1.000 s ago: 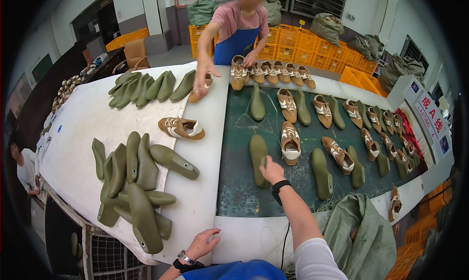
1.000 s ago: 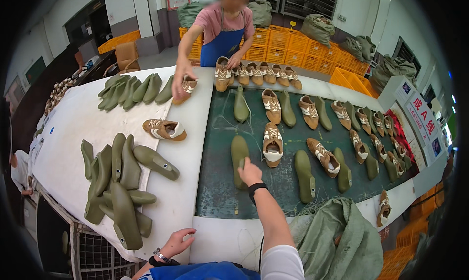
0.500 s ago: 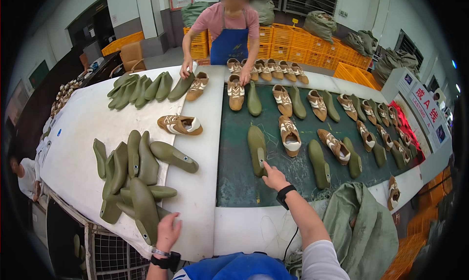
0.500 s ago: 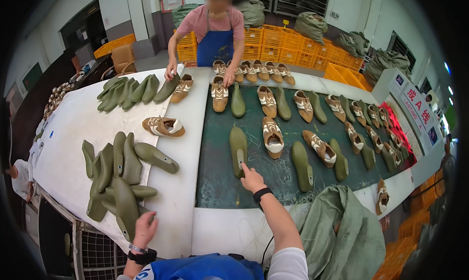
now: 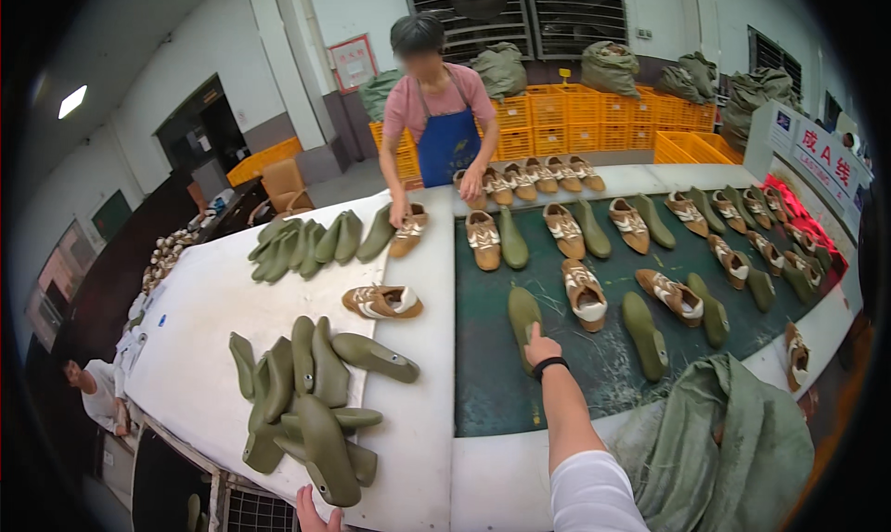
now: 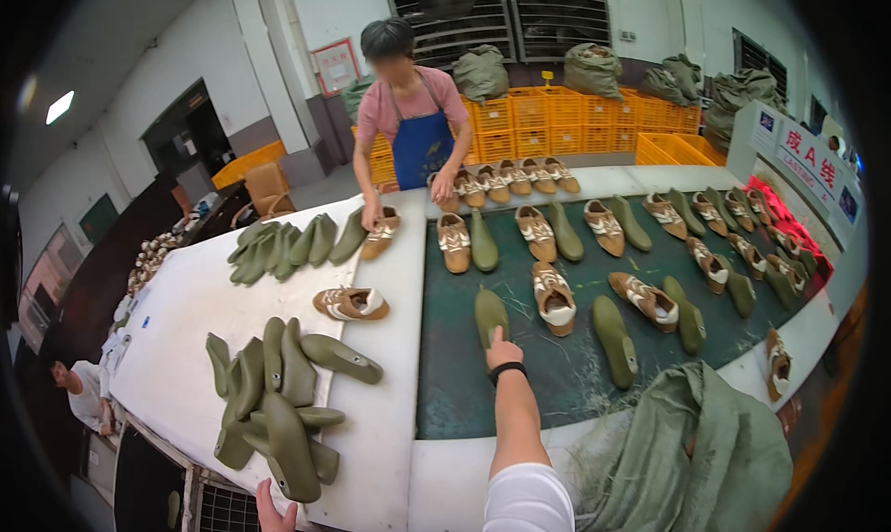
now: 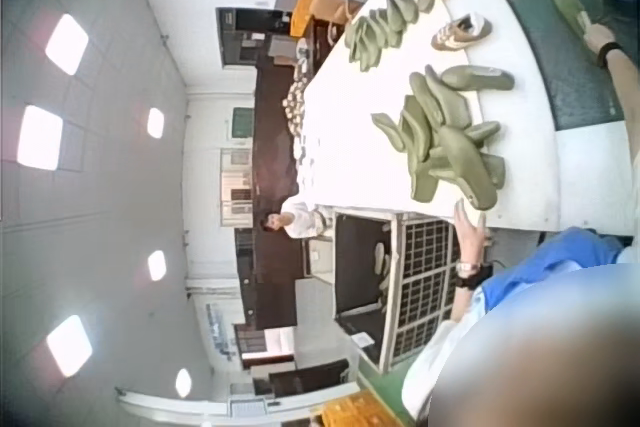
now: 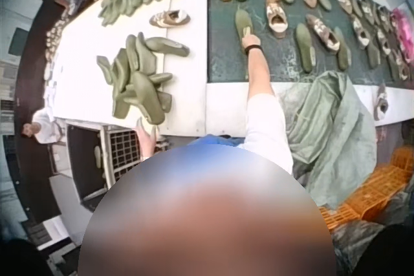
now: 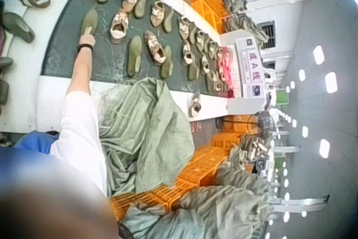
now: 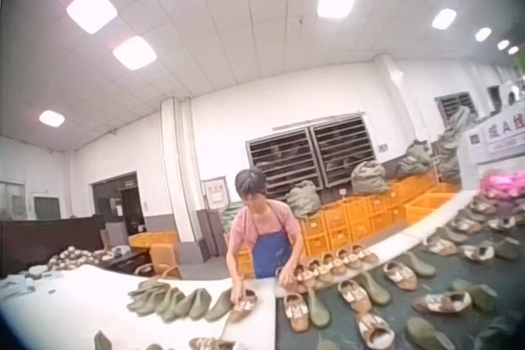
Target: The person inserts green shoe lasts into brown and white sneakers on a factory table. They repeatedly pick up shoes, place lasts inside, and set the shoes down, while a coworker also handles lasts and shoes nearby.
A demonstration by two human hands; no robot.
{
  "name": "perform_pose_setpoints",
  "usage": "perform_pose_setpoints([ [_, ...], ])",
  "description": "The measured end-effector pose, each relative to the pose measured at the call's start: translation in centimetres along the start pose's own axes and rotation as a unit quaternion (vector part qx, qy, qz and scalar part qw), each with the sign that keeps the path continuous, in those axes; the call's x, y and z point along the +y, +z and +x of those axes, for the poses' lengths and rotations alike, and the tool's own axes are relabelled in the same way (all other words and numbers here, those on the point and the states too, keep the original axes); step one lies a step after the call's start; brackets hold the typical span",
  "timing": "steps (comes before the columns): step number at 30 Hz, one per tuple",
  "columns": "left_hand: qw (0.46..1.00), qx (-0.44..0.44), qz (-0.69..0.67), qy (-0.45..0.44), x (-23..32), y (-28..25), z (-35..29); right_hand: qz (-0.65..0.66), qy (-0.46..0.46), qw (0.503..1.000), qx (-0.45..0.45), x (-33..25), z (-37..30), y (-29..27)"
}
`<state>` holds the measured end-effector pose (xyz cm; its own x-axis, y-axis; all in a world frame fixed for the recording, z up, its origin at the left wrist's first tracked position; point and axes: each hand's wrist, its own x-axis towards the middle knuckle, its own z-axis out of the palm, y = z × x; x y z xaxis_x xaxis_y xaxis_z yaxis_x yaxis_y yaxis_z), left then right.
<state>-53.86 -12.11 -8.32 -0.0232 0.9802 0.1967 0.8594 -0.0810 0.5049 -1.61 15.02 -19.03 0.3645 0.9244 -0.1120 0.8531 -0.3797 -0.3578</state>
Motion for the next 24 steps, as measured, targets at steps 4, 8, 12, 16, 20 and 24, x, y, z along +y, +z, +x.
perform_pose_setpoints([
  [4, 0.997, -0.003, -0.052, -0.055, -0.7, 0.2, -0.2, -0.03, 0.021, 0.999, -0.017, 0.0, -1.7, 1.1],
  [8, 0.962, -0.013, -0.233, -0.139, -1.8, 2.6, 1.5, -0.007, 0.042, 0.999, -0.021, 0.8, -5.4, 1.4],
  [12, 0.966, -0.008, -0.224, -0.131, -2.4, 4.2, 3.2, 0.118, -0.044, 0.988, -0.091, 3.3, -10.0, 0.2],
  [16, 0.818, -0.1, -0.483, -0.296, -2.7, 4.3, 3.3, 0.287, -0.077, 0.953, -0.055, 8.3, -18.0, -2.1],
  [20, 0.788, -0.101, -0.535, -0.287, -3.8, 4.8, 3.8, 0.415, 0.016, 0.909, -0.022, 12.3, -27.1, -4.0],
  [24, 0.736, -0.126, -0.599, -0.289, -5.6, 5.1, 5.1, 0.413, 0.075, 0.905, 0.069, 14.7, -34.8, -5.1],
])
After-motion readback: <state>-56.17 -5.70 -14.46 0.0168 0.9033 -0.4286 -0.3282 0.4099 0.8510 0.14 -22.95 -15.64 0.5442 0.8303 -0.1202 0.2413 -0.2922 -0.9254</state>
